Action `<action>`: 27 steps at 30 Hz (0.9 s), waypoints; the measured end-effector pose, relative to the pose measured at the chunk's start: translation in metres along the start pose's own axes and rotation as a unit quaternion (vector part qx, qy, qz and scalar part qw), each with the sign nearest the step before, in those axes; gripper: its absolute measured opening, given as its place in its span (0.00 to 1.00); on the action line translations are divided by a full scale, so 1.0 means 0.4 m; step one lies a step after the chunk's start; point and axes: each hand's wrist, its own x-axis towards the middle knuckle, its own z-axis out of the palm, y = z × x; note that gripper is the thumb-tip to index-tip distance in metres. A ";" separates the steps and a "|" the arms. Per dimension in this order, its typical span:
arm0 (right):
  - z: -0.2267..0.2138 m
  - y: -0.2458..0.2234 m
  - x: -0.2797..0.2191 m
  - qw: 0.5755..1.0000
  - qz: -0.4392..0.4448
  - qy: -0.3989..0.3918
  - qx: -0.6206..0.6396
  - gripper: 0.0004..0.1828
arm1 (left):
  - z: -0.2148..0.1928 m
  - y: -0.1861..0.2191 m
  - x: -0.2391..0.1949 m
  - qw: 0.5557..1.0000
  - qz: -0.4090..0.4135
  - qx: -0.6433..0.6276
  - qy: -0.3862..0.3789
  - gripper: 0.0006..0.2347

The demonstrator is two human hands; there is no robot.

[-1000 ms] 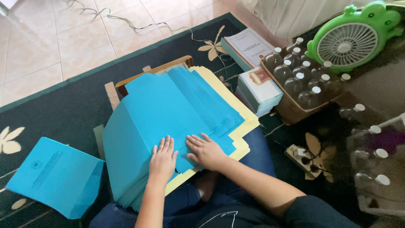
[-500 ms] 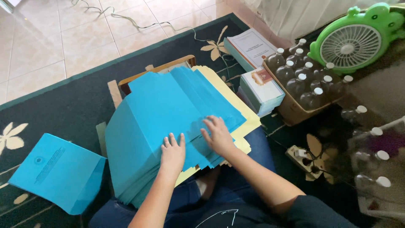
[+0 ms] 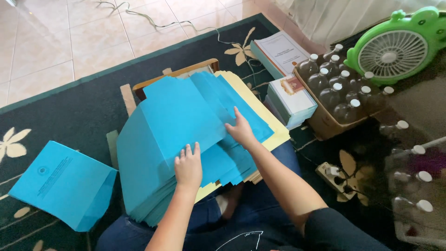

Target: Folding flat blue paper blanks into folders and stacking them.

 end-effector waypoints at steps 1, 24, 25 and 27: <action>0.011 0.012 -0.001 0.998 -0.022 -0.009 -0.056 0.40 | 0.002 -0.004 -0.004 1.000 -0.030 0.003 0.000 0.22; 0.176 -0.020 0.277 0.792 -0.330 -0.157 -0.489 0.35 | 0.109 -0.027 0.008 0.978 0.124 -0.154 -0.068 0.33; 0.200 -0.031 0.321 0.799 -0.295 -0.159 -0.500 0.36 | 0.111 -0.029 0.007 0.978 0.129 -0.154 -0.061 0.33; 0.244 -0.055 0.400 0.807 -0.256 -0.157 -0.509 0.38 | 0.114 -0.038 0.007 0.977 0.140 -0.153 -0.054 0.33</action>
